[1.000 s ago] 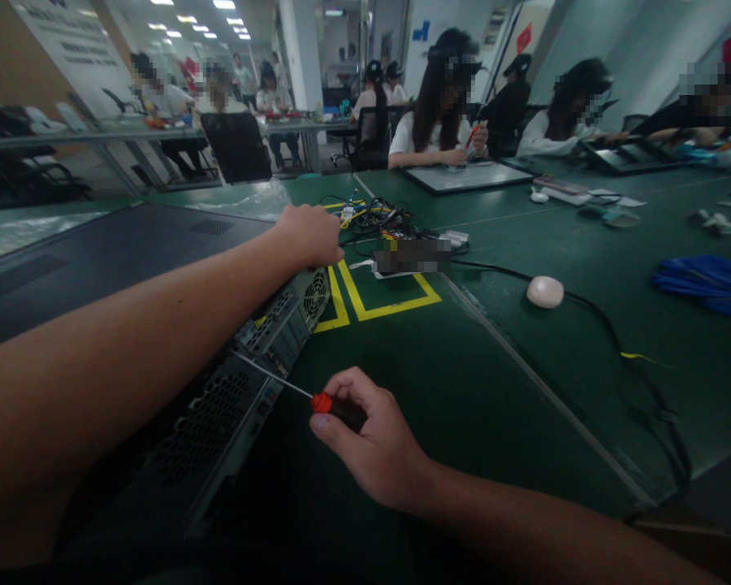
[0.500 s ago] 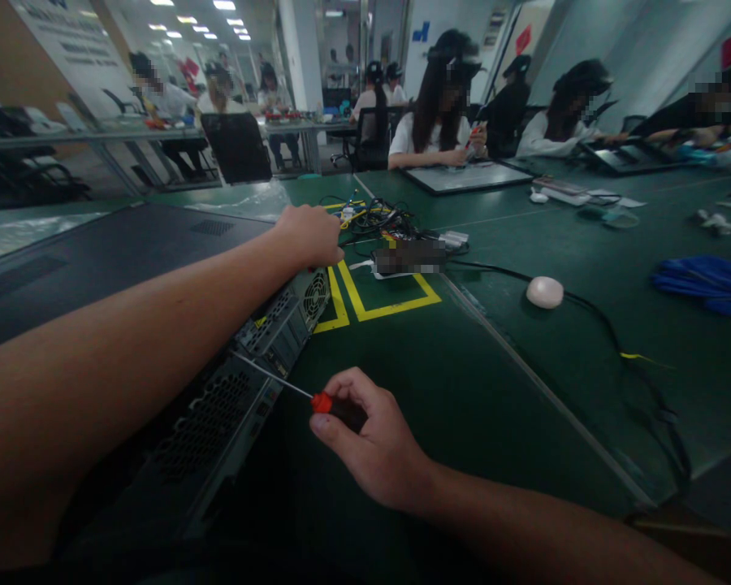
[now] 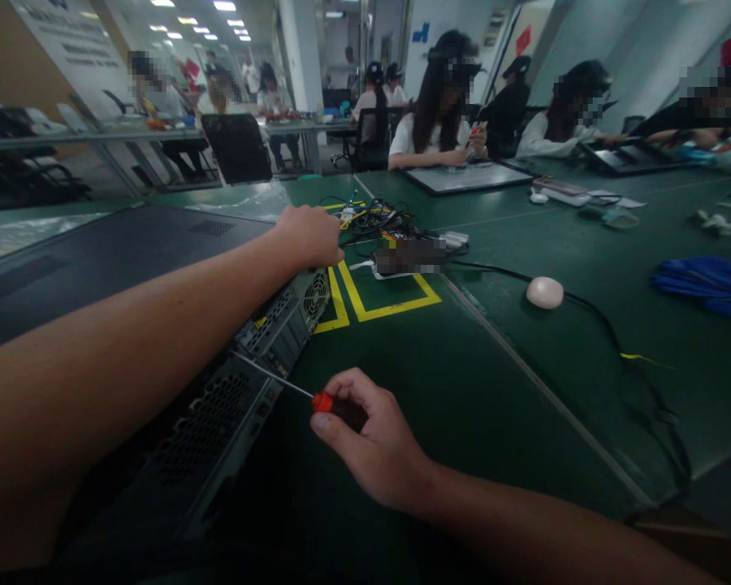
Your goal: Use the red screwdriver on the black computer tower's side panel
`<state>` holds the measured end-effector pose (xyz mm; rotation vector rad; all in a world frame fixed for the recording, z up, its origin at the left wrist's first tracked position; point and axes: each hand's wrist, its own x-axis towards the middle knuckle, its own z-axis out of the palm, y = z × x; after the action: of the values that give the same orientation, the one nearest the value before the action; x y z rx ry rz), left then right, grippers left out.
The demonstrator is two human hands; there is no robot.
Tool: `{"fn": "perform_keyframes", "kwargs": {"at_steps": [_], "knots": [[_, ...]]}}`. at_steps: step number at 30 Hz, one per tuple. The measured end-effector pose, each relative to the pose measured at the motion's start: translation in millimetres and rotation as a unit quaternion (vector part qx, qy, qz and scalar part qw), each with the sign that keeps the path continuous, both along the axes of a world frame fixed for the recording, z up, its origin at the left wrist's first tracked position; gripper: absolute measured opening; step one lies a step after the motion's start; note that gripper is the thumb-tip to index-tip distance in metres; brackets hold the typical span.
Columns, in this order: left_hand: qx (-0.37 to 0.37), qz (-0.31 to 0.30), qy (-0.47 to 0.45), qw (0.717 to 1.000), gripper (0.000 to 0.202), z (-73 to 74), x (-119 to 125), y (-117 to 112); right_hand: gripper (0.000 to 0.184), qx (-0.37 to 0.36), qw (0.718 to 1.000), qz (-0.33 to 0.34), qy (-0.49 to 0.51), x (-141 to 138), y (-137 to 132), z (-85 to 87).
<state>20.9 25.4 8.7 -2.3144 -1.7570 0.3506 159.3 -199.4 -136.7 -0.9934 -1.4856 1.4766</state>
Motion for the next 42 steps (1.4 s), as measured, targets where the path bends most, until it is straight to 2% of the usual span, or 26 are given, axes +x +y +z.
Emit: {"fn": "perform_keyframes", "kwargs": {"at_steps": [7, 13, 16, 20, 42], "knots": [[-0.002, 0.003, -0.01, 1.0, 0.069, -1.8, -2.2, 3.1, 0.015, 0.02, 1.0, -0.016, -0.014, 0.3, -0.2, -2.2], [0.0, 0.0, -0.03, 1.0, 0.071, -3.0, -2.9, 4.7, 0.028, 0.034, 0.999, -0.017, -0.028, 0.0, -1.7, -2.3], [-0.002, 0.004, -0.028, 1.0, 0.07, -2.0, -1.3, 2.6, 0.018, 0.032, 0.999, -0.011, -0.017, 0.4, -1.6, 0.5], [-0.006, 0.003, -0.021, 1.0, 0.07, 0.8, 0.1, -1.1, 0.027, 0.026, 0.999, -0.008, -0.019, 1.2, -0.3, 3.9], [0.0, -0.004, 0.004, 1.0, 0.071, -0.3, 0.5, -0.7, 0.024, 0.027, 1.0, -0.004, -0.015, 0.8, 0.3, -0.5]]}}
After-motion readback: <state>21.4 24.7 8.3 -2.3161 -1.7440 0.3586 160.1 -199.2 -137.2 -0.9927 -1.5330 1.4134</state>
